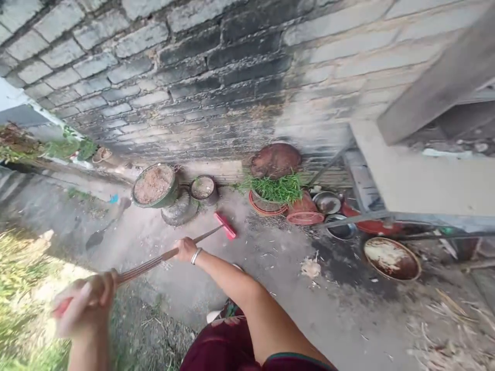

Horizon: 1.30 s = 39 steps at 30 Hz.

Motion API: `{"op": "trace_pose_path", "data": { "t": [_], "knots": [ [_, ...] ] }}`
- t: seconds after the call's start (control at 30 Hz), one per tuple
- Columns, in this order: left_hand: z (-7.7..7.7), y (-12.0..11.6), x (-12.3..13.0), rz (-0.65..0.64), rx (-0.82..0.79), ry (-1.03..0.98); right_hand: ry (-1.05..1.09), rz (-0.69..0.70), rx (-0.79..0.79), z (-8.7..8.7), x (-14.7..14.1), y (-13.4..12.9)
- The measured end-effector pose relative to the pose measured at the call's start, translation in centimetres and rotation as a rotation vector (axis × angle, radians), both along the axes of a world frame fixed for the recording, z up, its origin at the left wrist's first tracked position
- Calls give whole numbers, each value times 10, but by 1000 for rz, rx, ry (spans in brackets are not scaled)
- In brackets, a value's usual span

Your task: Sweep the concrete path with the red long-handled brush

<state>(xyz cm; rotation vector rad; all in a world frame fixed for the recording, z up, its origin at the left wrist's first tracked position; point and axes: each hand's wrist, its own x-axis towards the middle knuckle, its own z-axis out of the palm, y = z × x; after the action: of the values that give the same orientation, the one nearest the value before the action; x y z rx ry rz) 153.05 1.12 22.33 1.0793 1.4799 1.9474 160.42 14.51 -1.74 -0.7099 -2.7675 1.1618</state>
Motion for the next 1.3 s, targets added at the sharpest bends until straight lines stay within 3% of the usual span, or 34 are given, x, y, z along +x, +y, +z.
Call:
{"op": "trace_pose_path", "data": {
  "t": [0.13,0.2,0.27,0.4,0.53,0.67,0.77,0.87,0.97,1.07,1.17,1.3],
  "knots": [
    [-37,91,36,-305,96,-112,-113,-227,37,-28,99,66],
    [-45,114,56,-363,121,-130,-143,-272,46,-34,131,80],
    [-45,122,67,-386,126,-138,-155,-283,52,-34,145,85],
    [-36,102,59,-343,117,-175,-160,-259,68,-25,132,68],
    [-34,41,22,-127,62,-278,-153,-148,62,-18,92,28],
    [-47,-33,-25,-23,53,-213,-151,29,5,-20,40,-6],
    [-68,-66,-43,-4,30,-104,-178,113,-30,-29,15,-14],
    [-101,-67,-34,87,0,-152,-250,99,-40,-47,27,-9],
    [-141,-48,-2,180,-107,-303,-368,21,-49,-71,74,-3],
    [-169,-33,29,115,-198,-407,-466,-80,-57,-90,125,-3],
    [-175,-27,39,-5,-191,-445,-493,-169,-56,-99,148,-10],
    [-170,-26,33,-117,-226,-464,-497,-259,-33,-98,150,-21]
  ]
}}
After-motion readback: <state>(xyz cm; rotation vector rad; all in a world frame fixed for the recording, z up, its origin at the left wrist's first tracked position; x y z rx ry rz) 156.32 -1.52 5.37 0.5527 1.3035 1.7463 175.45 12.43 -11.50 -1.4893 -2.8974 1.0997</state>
